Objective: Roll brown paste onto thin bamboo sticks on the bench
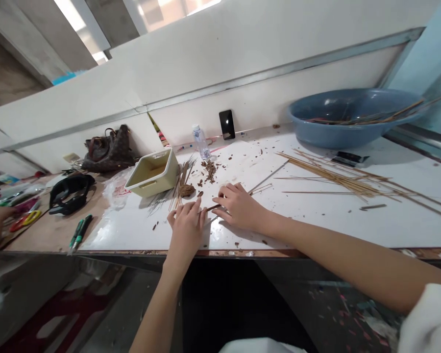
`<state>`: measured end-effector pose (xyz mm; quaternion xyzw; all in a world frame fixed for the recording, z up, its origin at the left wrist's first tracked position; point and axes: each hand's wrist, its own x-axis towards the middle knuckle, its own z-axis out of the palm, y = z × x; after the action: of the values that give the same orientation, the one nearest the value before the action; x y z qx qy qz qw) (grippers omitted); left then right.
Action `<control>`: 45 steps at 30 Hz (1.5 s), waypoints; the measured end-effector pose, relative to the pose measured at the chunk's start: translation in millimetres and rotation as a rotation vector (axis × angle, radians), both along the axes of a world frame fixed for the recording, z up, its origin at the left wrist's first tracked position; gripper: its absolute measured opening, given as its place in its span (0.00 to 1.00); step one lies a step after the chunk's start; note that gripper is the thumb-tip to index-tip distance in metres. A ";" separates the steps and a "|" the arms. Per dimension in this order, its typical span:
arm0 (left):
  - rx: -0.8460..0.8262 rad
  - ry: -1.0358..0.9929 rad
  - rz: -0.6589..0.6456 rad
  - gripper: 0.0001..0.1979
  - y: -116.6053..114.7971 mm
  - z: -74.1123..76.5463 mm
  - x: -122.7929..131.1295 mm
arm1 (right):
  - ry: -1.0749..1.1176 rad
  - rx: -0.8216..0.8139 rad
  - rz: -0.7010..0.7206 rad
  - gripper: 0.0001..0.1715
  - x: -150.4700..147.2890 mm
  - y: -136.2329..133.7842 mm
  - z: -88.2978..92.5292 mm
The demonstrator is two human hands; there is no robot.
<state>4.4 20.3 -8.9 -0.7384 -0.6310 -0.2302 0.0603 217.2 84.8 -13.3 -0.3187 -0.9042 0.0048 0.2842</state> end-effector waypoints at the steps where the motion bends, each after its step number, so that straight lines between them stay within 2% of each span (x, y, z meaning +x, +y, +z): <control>1: -0.011 0.014 0.003 0.22 -6.9 -0.3 4.9 | -0.027 0.029 0.005 0.24 0.1 -2.8 -0.5; 6: -0.153 0.156 -0.043 0.29 -26.5 -4.5 24.2 | -0.191 0.068 0.042 0.40 -4.7 -10.2 -19.6; 10: -0.260 0.232 -0.027 0.31 -21.2 -5.2 26.9 | -0.196 -0.027 0.054 0.40 -7.3 -12.0 -30.6; 16: -0.269 0.274 0.017 0.34 -11.0 -5.4 30.1 | -0.191 -0.125 0.040 0.41 -9.1 -7.5 -27.8; 23: -0.292 0.250 0.040 0.35 2.5 -6.4 32.3 | -0.204 -0.138 0.046 0.40 -15.6 8.6 -30.1; 32: -0.285 0.214 0.051 0.36 -24.2 -6.1 38.2 | -0.249 -0.115 0.082 0.41 -2.3 -11.6 -30.8; 40: -0.325 0.170 0.101 0.36 0.1 -3.6 39.2 | -0.296 -0.252 0.058 0.48 -14.4 9.5 -13.2; 45: -0.242 0.159 0.080 0.33 -23.9 -10.1 38.6 | -0.297 -0.194 0.077 0.55 -3.9 -13.5 -21.2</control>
<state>43.0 -3.6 -18.9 -0.7303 -0.6765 -0.0904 0.0298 213.2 71.4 -34.5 -0.3067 -0.9432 0.0556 0.1149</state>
